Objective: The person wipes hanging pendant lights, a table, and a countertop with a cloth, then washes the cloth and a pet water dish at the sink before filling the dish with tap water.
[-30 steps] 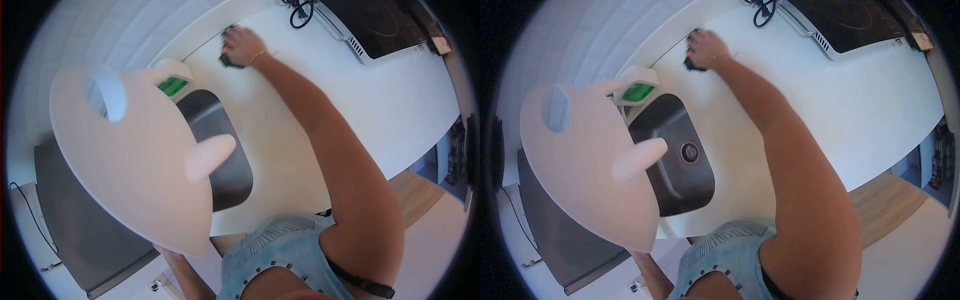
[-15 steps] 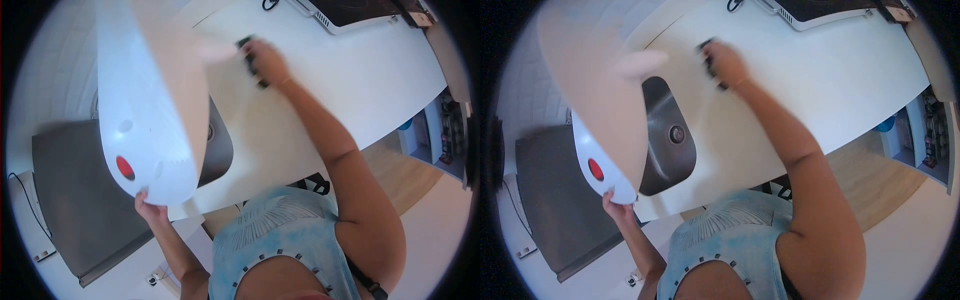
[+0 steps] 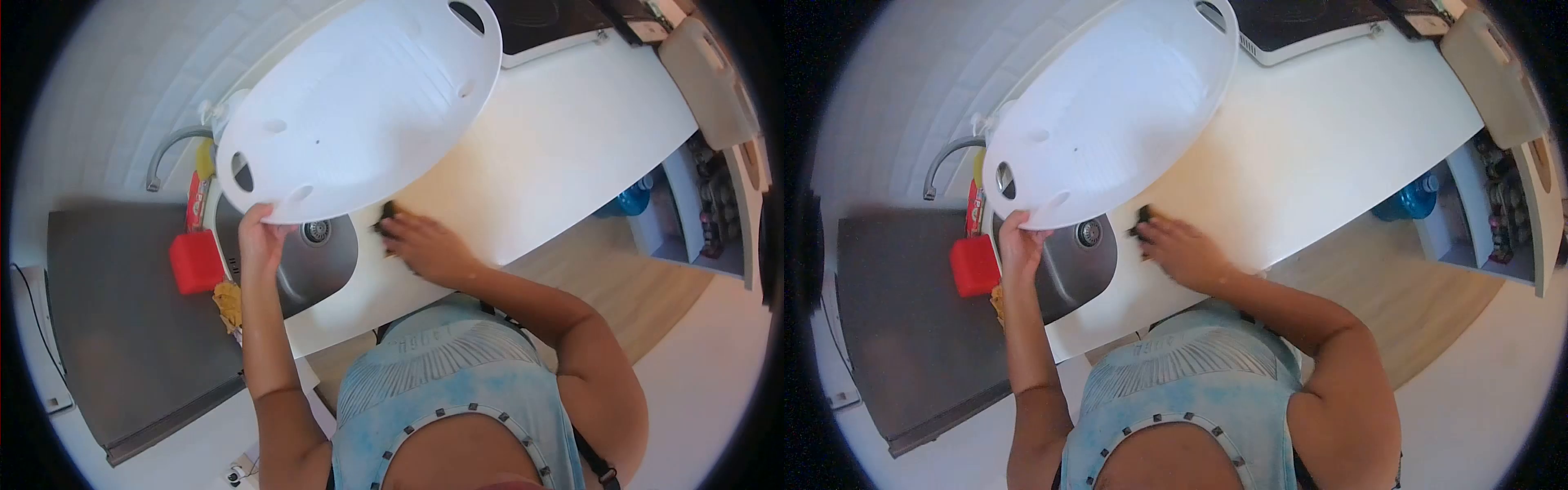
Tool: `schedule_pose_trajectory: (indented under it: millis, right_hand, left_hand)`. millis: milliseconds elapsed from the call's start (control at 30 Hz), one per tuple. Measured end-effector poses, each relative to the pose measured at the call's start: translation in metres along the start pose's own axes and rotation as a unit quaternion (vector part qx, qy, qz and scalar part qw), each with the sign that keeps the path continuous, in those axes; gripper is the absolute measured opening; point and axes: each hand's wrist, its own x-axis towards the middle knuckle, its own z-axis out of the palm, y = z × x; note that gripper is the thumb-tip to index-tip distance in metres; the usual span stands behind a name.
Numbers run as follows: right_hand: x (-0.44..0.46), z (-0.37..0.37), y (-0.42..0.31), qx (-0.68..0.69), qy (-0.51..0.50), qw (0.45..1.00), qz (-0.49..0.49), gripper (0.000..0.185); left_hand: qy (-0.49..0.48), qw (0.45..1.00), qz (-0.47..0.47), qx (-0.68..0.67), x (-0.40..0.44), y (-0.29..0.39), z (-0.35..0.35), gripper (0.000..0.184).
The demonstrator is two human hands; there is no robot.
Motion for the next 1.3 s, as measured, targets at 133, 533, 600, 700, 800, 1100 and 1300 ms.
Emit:
schedule_pose_trajectory:
  millis: [133, 533, 600, 700, 800, 1100, 1300]
  right_hand:
    - [-0.034, -0.043, 0.031, -0.087, 0.014, 0.987, 0.135, 0.033]
    - [-0.040, -0.059, 0.038, -0.124, 0.060, 0.973, 0.186, 0.035]
    - [-0.040, -0.058, 0.037, -0.127, 0.059, 0.972, 0.188, 0.034]
    - [-0.041, -0.058, 0.038, -0.142, 0.053, 0.970, 0.190, 0.033]
    - [-0.040, -0.058, 0.038, -0.130, 0.046, 0.973, 0.188, 0.035]
    - [-0.034, -0.053, 0.073, -0.217, 0.092, 0.917, 0.323, 0.040]
    - [0.033, 0.005, 0.006, -0.161, 0.067, 0.964, 0.200, 0.041]
  left_hand:
    - [0.004, 1.000, 0.007, 0.023, 0.038, -0.014, 0.002, 0.031]
    - [-0.064, 0.997, 0.028, 0.026, 0.104, -0.009, 0.023, 0.033]
    - [-0.073, 0.997, 0.016, 0.031, 0.110, -0.007, 0.029, 0.031]
    - [-0.067, 0.997, 0.010, 0.026, 0.117, -0.004, 0.036, 0.036]
    - [-0.086, 0.996, 0.004, 0.020, 0.122, -0.004, 0.032, 0.040]
    - [-0.127, 0.992, -0.007, 0.008, 0.074, -0.012, -0.037, 0.050]
    - [-0.066, 0.996, -0.041, 0.048, 0.008, -0.041, -0.146, 0.042]
